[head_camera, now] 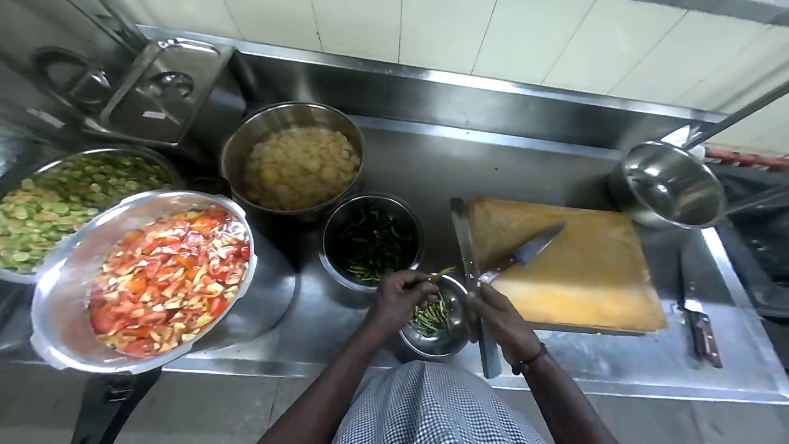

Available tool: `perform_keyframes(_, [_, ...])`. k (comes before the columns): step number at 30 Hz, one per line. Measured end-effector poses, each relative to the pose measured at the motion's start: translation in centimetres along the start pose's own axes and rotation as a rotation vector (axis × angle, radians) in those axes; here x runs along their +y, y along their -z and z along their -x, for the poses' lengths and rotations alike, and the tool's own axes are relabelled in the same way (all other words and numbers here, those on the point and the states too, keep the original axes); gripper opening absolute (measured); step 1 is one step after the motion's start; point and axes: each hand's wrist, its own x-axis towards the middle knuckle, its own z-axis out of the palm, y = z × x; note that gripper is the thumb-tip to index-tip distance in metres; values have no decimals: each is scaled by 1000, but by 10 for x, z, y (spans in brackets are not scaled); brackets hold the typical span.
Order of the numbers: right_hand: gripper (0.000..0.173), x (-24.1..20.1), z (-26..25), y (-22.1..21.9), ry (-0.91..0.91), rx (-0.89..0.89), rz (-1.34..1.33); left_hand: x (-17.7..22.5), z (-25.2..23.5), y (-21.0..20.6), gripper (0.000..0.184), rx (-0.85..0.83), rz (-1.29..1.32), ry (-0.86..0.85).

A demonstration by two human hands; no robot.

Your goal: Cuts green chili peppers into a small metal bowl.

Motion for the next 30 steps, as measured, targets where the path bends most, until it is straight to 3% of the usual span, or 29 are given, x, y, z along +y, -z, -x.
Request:
perform_keyframes(4, [27,2,1,-16,2,-25,72,-3,6,-5,12,-128,-190,-19])
perform_keyframes(8, [32,3,-4,-28,-47,-18,48,-2,10,-11,12,-127,-290,-39])
perform_keyframes(14, [49,8,-10,-23,-229,-197,-116,-30,3,-11,15,20,-611,-437])
perform_keyframes(18, [47,8,-7,-17,-284,-339,-187,-20,3,-2,19,-101,-920,-236])
perform_keyframes(21, [56,13,-9,-10,-343,-423,-232,-34,-2,-1,25,-166,-1063,-336])
perform_keyframes(23, [64,16,-9,-8,-366,-443,-259,-34,-5,3,30,-186,-1025,-340])
perform_keyframes(26, [65,17,-8,-8,-320,-409,-201,-28,-16,21,25,-7,-945,-275])
perform_keyframes(30, [53,14,-7,-8,-198,-301,-20,-2,-48,56,28,232,-1066,65])
